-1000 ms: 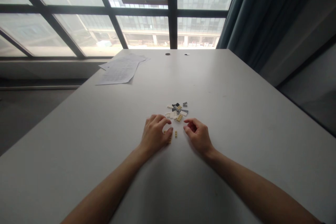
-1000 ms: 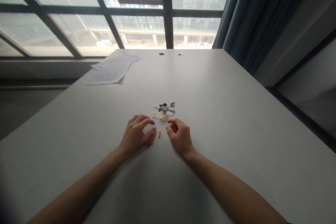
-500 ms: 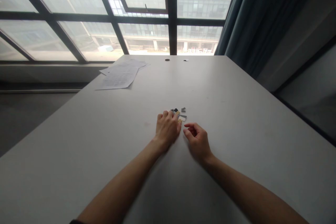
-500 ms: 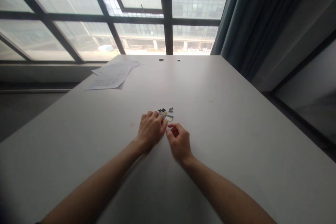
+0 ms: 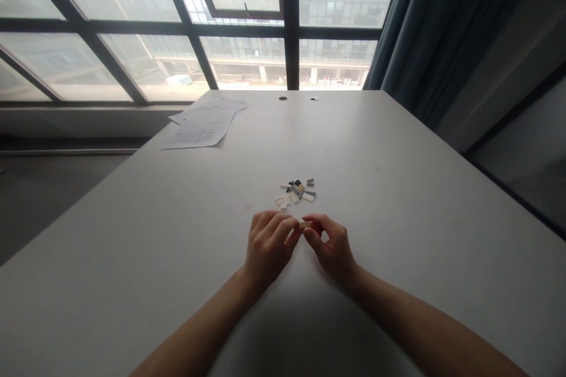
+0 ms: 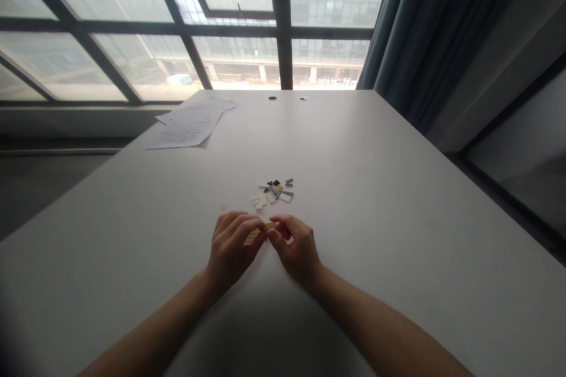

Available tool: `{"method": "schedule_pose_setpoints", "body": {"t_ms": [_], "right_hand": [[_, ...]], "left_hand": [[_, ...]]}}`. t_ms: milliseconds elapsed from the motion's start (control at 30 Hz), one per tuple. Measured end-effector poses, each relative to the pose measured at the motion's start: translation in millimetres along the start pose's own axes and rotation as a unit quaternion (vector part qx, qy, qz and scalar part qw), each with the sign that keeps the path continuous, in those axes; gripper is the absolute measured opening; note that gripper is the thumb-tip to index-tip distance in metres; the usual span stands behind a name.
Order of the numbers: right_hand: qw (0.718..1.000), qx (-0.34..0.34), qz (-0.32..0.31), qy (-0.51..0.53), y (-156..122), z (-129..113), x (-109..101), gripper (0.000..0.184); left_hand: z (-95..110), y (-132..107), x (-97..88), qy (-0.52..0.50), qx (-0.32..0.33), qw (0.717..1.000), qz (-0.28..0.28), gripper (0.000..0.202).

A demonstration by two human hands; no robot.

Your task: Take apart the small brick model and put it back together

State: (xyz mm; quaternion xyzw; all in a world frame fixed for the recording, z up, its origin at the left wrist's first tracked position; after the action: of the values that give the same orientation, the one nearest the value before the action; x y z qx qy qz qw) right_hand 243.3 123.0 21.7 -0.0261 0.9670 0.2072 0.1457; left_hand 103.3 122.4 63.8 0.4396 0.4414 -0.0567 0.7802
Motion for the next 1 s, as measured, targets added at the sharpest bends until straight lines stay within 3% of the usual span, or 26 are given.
{"method": "schedule_pose_setpoints", "body": {"t_ms": [133, 333, 533, 633, 800, 1000], "right_hand": [[0.999, -0.041, -0.006, -0.029, -1.9, -8.5, 2.0, 0.011], [0.993, -0.093, -0.021, -0.065, -2.7, -12.8, 6.5, 0.013], [0.995, -0.075, 0.002, -0.065, -1.6, -10.1, 3.2, 0.012], [0.997, -0.059, 0.013, -0.05, -0.6, -8.4, 0.6, 0.015], [0.999, -0.039, -0.001, -0.008, 2.7, -4.1, 0.1, 0.021], [0.999, -0.026, -0.034, 0.015, 5.5, -0.7, 3.2, 0.023]], "left_hand": [[-0.4, -2.1, -2.1, 0.013, 0.024, 0.999, 0.03, 0.01], [-6.5, -6.5, -2.8, 0.014, 0.025, 0.998, 0.053, 0.011], [-4.5, -5.9, -1.0, -0.004, 0.031, 0.999, 0.038, 0.008], [-3.0, -4.1, 0.8, -0.031, 0.037, 0.999, 0.024, 0.016], [-4.3, -3.3, 9.0, -0.051, 0.031, 0.998, -0.018, 0.027], [-2.7, -4.2, 8.6, -0.061, 0.049, 0.997, -0.019, 0.027]]}}
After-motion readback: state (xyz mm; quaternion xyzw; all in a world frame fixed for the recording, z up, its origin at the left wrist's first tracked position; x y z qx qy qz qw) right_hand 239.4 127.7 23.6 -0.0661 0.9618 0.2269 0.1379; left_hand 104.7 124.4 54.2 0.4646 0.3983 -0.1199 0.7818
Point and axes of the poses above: each hand's wrist, its own y-axis towards the middle knuckle, its own x-axis out of the palm, z = x × y, the point moved 7 cm from there along y, towards the middle knuckle, and after that the axes turned 9 degrees about -z, right-handed, at the moved point
